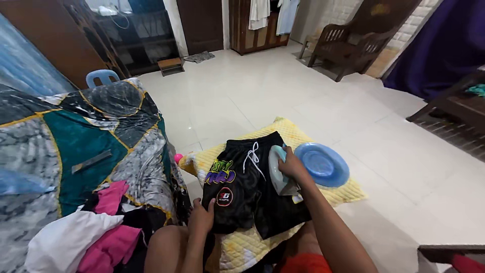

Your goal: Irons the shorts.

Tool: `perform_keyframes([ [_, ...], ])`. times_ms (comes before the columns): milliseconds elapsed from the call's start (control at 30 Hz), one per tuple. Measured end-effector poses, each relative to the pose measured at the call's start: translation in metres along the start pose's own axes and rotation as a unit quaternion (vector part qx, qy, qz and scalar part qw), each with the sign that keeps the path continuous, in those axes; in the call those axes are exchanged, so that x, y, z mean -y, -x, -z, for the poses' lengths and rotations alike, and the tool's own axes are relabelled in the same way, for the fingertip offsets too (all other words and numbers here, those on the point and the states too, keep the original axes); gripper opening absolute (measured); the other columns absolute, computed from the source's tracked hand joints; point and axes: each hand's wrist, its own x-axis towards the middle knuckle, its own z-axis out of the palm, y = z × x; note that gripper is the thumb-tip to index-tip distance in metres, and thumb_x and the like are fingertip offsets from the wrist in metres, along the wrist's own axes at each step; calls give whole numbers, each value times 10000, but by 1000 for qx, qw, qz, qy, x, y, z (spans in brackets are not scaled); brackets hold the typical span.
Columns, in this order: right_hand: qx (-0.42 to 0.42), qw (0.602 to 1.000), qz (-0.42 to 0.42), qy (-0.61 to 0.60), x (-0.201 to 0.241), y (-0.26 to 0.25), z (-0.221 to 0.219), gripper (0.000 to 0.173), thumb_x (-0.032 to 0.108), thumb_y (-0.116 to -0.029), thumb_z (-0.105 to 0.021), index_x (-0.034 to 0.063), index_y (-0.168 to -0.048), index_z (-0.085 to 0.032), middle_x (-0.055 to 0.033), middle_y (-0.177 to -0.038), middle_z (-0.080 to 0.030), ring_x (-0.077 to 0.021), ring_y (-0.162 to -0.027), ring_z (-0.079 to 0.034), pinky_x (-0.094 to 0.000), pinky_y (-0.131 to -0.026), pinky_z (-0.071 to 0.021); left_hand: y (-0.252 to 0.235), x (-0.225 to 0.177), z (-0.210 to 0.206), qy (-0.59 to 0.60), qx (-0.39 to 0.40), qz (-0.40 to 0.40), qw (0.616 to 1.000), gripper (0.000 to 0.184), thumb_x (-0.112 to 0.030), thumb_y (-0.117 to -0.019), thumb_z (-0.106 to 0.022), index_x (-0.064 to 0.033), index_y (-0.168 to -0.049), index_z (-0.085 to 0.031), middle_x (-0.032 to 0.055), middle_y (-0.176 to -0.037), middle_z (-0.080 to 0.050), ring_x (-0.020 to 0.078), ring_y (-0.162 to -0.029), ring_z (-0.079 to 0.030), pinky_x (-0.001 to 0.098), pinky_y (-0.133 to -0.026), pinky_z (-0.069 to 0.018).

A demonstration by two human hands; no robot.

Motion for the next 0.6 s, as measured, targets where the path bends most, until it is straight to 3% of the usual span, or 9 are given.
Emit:
perform_keyframes([
  [100,-4,1000,-5,-7,-11,36,-7,681,258,-1000,-582,157,-1604,-283,-251,-1170,-692,-423,-1038,-707,-625,-893,-557,6,4,21,-14,-15,-14,1000,772,-600,-922,-679,-116,-1487,-473,202,-1133,-724,384,-1051,-710,601,-923,-550],
  [267,13,1000,-17,-5,-29,96,-14,671,261,-1015,-579,182,-1611,-279,-241,-1150,-699,-412,-1011,-717,-619,-883,-565,-15,21,51,-84,45,-21,995,798,-502,-861,-796,-112,-1486,-488,210,-1266,-676,381,-1181,-659,604,-1012,-509],
  [333,22,1000,-17,-2,-35,109,-14,656,263,-1024,-571,184,-1605,-277,-232,-1134,-701,-405,-997,-719,-610,-879,-567,-32,10,60,-112,63,-45,991,840,-511,-825,-826,-100,-1482,-500,232,-1316,-640,403,-1218,-631,614,-1029,-499],
  [400,28,999,-19,-5,-38,116,-15,657,265,-1024,-573,183,-1604,-275,-228,-1120,-704,-403,-981,-722,-602,-870,-570,-47,-23,68,-103,28,-106,989,764,-521,-855,-789,-91,-1444,-560,254,-1342,-619,437,-1208,-626,654,-997,-503],
  [500,29,999,-26,-13,-35,116,-14,664,261,-1024,-573,183,-1608,-266,-227,-1121,-704,-399,-976,-724,-597,-868,-573,-76,-104,69,-56,-9,-192,980,565,-502,-1003,-596,-91,-1392,-604,189,-1323,-655,374,-1223,-635,624,-1023,-493],
  [600,29,999,-34,-20,-35,116,-15,671,263,-1023,-574,190,-1612,-261,-217,-1138,-704,-380,-984,-726,-585,-880,-575,-122,-169,40,-54,9,-186,981,578,-573,-1038,-457,-119,-1338,-652,151,-1294,-679,332,-1221,-644,602,-1013,-501],
])
